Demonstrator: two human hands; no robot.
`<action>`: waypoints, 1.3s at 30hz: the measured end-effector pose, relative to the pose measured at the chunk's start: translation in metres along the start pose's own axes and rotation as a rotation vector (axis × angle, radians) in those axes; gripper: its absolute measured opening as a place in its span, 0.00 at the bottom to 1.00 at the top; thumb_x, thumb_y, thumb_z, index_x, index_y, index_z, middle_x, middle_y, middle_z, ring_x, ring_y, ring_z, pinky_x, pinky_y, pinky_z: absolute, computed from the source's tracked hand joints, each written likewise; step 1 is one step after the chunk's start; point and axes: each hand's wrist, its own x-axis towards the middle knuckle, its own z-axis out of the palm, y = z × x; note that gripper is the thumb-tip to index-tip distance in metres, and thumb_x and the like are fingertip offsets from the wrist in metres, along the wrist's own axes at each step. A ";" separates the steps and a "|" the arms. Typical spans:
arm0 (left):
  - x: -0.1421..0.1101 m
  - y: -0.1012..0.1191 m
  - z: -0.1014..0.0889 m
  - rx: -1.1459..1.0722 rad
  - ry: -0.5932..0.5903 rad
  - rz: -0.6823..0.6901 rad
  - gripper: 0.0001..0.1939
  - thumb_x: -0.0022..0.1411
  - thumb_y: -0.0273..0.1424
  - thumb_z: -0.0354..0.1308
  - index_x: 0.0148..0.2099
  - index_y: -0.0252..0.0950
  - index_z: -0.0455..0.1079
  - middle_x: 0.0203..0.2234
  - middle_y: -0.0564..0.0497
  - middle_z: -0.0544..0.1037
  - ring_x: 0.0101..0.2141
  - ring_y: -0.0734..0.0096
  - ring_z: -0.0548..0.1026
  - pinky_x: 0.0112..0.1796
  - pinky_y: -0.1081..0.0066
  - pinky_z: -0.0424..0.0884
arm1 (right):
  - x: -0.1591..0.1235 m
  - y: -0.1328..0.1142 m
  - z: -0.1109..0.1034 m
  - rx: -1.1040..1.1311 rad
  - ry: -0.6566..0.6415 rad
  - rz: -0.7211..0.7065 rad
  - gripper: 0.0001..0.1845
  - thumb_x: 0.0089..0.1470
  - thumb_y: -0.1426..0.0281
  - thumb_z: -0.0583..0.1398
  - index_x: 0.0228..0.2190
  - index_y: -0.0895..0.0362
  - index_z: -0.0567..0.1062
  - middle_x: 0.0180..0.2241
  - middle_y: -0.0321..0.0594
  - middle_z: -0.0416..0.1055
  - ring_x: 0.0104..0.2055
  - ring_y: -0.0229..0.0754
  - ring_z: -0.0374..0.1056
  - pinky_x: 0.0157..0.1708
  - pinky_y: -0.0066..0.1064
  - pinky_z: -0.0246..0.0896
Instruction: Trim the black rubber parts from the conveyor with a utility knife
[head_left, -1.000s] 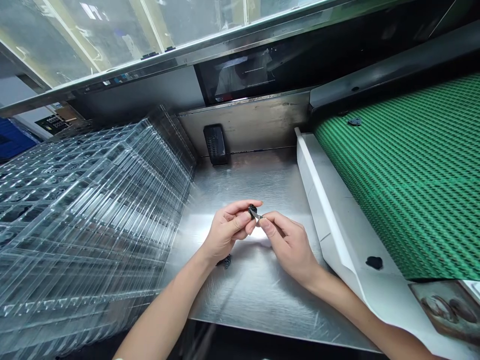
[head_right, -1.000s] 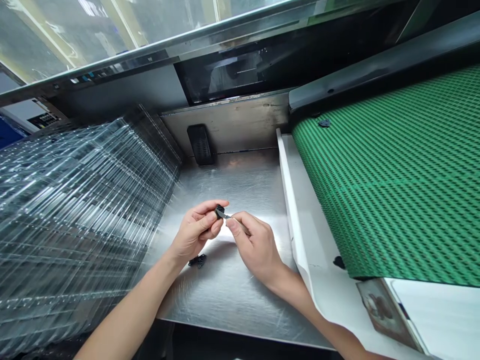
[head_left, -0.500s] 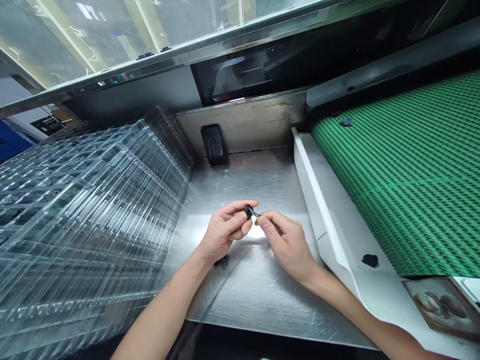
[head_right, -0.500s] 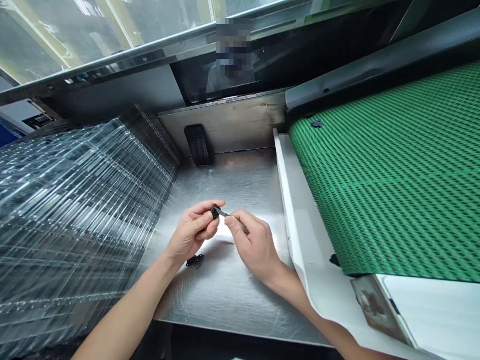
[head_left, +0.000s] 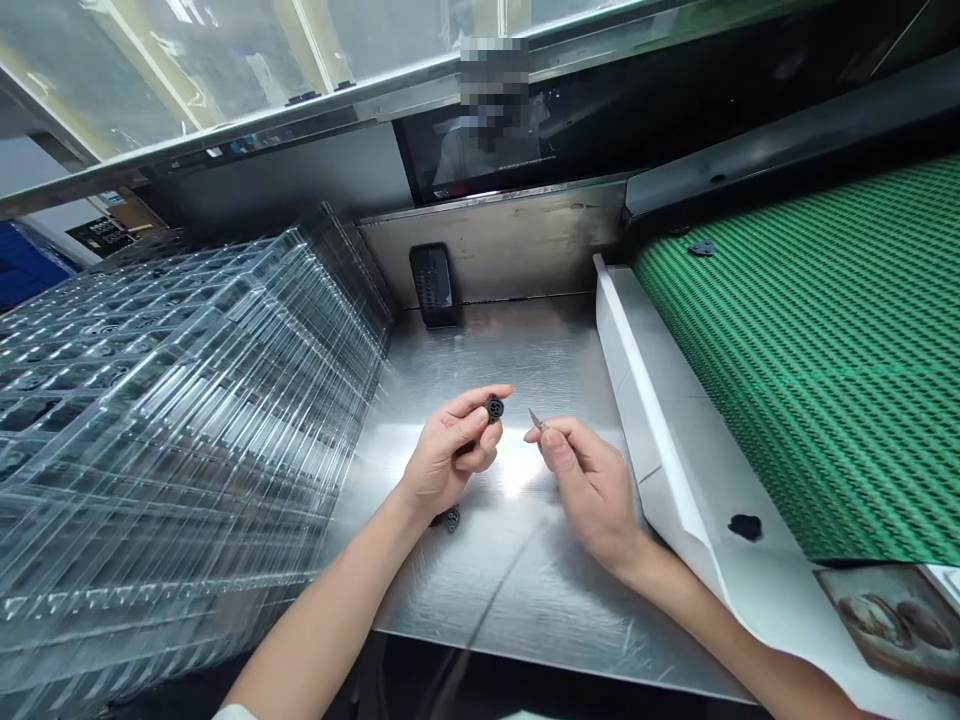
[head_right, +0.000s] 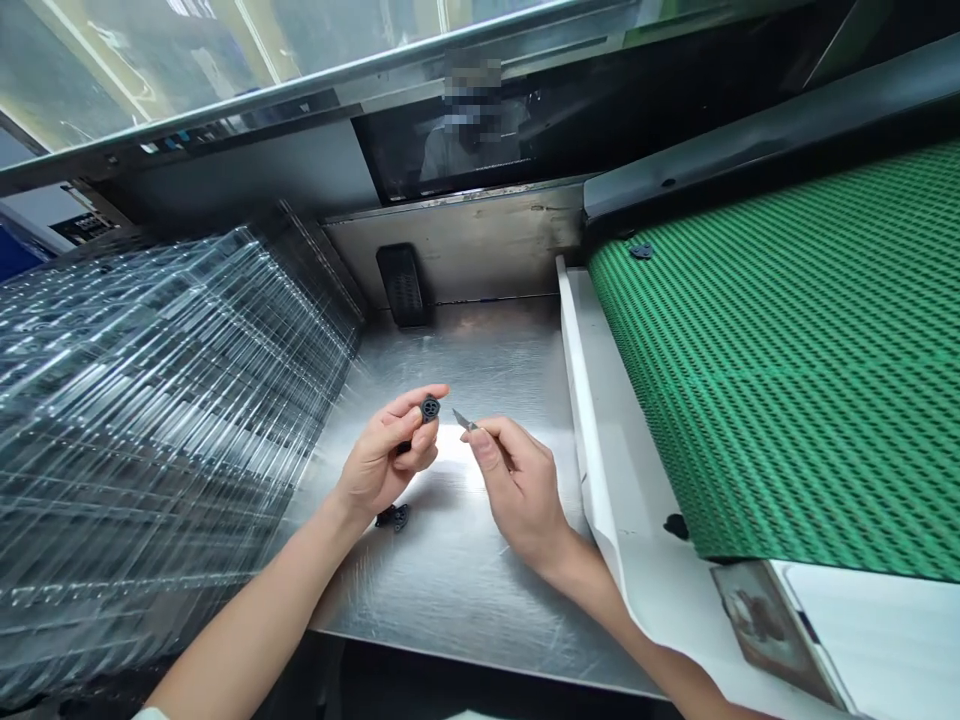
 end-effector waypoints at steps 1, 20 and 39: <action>0.001 0.001 0.000 -0.027 0.009 -0.009 0.16 0.69 0.36 0.61 0.56 0.37 0.75 0.24 0.56 0.64 0.18 0.89 0.48 0.22 0.79 0.43 | -0.001 0.000 0.000 0.004 -0.001 -0.036 0.16 0.73 0.63 0.53 0.39 0.59 0.75 0.27 0.33 0.65 0.28 0.27 0.58 0.28 0.20 0.52; 0.137 0.037 0.049 0.906 0.266 0.249 0.17 0.61 0.45 0.53 0.33 0.35 0.62 0.23 0.55 0.57 0.22 0.78 0.54 0.25 0.73 0.51 | -0.018 -0.011 0.011 0.044 -0.141 -0.651 0.18 0.73 0.60 0.52 0.37 0.60 0.72 0.26 0.33 0.65 0.28 0.30 0.57 0.32 0.27 0.48; 0.258 0.014 0.151 1.788 0.178 0.227 0.33 0.75 0.55 0.36 0.36 0.36 0.70 0.38 0.44 0.81 0.41 0.58 0.78 0.39 0.67 0.66 | -0.010 -0.018 -0.005 0.054 -0.059 -0.437 0.29 0.73 0.51 0.47 0.33 0.60 0.72 0.27 0.37 0.68 0.30 0.31 0.62 0.34 0.29 0.53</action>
